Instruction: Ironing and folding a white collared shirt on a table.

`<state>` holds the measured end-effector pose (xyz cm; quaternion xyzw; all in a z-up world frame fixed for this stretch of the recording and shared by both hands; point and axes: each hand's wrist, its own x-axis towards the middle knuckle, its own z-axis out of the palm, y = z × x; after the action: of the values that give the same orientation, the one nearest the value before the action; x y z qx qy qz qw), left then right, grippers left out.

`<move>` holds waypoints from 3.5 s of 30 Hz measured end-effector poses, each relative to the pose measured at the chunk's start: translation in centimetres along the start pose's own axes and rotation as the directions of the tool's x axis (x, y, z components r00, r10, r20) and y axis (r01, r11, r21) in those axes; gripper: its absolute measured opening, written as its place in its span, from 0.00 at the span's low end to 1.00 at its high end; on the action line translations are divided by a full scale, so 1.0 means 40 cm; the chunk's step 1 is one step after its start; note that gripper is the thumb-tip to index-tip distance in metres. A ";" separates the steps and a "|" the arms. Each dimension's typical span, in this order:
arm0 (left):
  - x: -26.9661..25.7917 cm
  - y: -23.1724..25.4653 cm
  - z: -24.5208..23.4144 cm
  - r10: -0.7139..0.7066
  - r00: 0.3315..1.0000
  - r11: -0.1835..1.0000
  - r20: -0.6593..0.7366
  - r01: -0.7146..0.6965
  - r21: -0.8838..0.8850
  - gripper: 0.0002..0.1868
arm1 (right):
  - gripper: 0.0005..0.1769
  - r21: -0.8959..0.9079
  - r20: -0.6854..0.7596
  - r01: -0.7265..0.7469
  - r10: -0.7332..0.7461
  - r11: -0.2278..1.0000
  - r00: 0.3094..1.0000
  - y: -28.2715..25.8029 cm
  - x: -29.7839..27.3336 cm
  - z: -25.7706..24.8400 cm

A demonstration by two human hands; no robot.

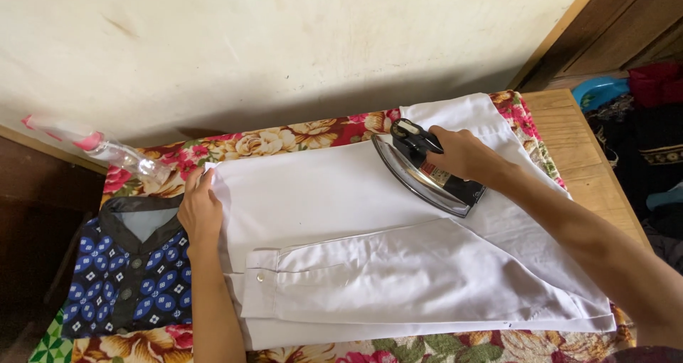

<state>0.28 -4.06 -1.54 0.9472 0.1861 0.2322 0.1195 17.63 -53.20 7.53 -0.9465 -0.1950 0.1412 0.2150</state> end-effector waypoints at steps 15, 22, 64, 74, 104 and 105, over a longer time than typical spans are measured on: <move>-0.001 -0.038 0.021 0.055 0.998 0.998 -0.041 -0.054 0.022 0.24 | 0.19 -0.086 0.258 0.290 -0.260 0.953 0.930 -0.066 0.059 -0.056; -0.001 -0.029 0.014 0.008 1.000 1.000 -0.029 -0.009 -0.030 0.24 | 0.13 -0.273 0.300 0.006 0.079 0.962 0.951 0.110 0.008 -0.155; 0.009 -0.030 0.020 -0.019 1.000 1.000 -0.018 0.019 -0.002 0.21 | 0.24 -0.203 0.203 0.196 -0.155 0.959 0.967 -0.343 0.073 0.134; 0.006 -0.041 0.032 0.022 0.998 1.000 -0.057 -0.022 -0.004 0.23 | 0.19 -0.396 0.067 -0.076 0.111 0.915 0.992 0.102 -0.023 -0.048; 0.011 -0.045 0.051 -0.058 0.997 0.998 -0.051 0.056 -0.031 0.21 | 0.20 0.755 -0.494 0.650 0.726 0.086 0.478 0.715 -0.103 -0.125; 0.015 -0.053 0.056 -0.060 0.997 0.998 -0.052 0.059 -0.029 0.21 | 0.20 0.756 -0.493 0.650 0.725 0.083 0.481 0.760 -0.093 -0.108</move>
<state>1.24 -2.23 -3.88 0.9330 0.2142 0.2562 0.1342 25.24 -81.58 -2.10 -0.4369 0.1344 -0.2664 0.8485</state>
